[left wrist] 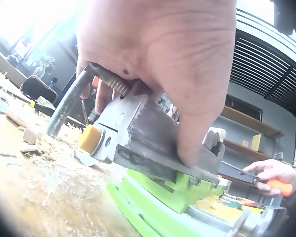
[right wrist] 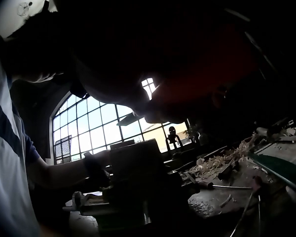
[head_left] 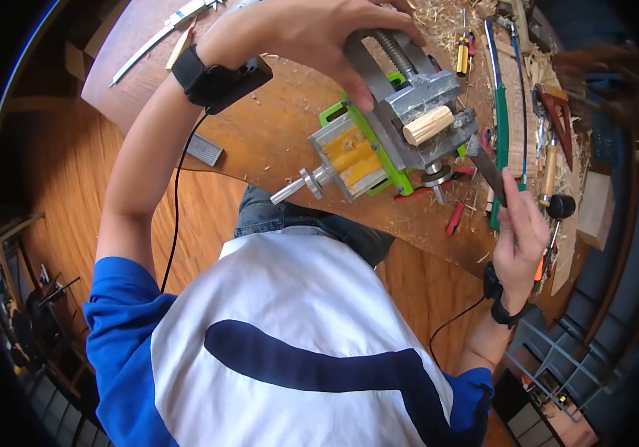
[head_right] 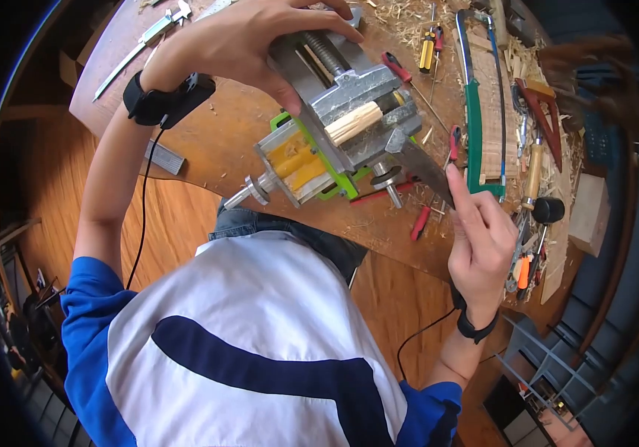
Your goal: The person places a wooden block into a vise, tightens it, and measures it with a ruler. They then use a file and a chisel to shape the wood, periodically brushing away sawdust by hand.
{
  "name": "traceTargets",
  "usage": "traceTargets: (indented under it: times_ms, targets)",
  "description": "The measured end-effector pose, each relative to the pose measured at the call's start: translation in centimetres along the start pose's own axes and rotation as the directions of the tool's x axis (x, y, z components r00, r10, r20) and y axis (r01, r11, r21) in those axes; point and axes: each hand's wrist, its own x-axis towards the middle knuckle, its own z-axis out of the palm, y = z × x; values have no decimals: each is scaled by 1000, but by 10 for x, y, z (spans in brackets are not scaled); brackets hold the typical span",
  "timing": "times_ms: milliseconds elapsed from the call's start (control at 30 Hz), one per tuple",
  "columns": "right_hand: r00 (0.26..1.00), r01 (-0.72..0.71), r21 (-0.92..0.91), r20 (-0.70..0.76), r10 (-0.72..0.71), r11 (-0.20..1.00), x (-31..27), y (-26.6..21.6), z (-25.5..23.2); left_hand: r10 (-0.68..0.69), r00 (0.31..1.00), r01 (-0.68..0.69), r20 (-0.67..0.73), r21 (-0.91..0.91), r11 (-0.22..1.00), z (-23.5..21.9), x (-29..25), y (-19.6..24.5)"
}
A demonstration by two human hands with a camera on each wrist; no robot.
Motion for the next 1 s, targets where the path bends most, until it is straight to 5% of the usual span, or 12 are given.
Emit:
traceTargets:
  times_ms: [200,400,467,633,833,1000]
  targets:
    - [961,242,-164,178,-212,956,37,0,-23,49,998,-50,-34,-21,999,10,1,-16]
    - [907,334,-192,333,-260,923,63,-1,-38,87,996,-86,-28,46,995,19,0,-15]
    - [886,360,-168,369,-280,918,68,1,-36,-16,997,14,75,24,1000,8,5,-7]
    - [884,325,-85,382,-271,942,67,7,-31,217,975,-214,-53,52,975,18,6,-34]
    - [899,260,-71,382,-215,963,57,8,-27,74,997,-73,-10,47,996,10,3,-12]
    - [938,164,-103,325,-123,981,44,3,-29,120,988,-126,-97,-58,990,24,2,-28]
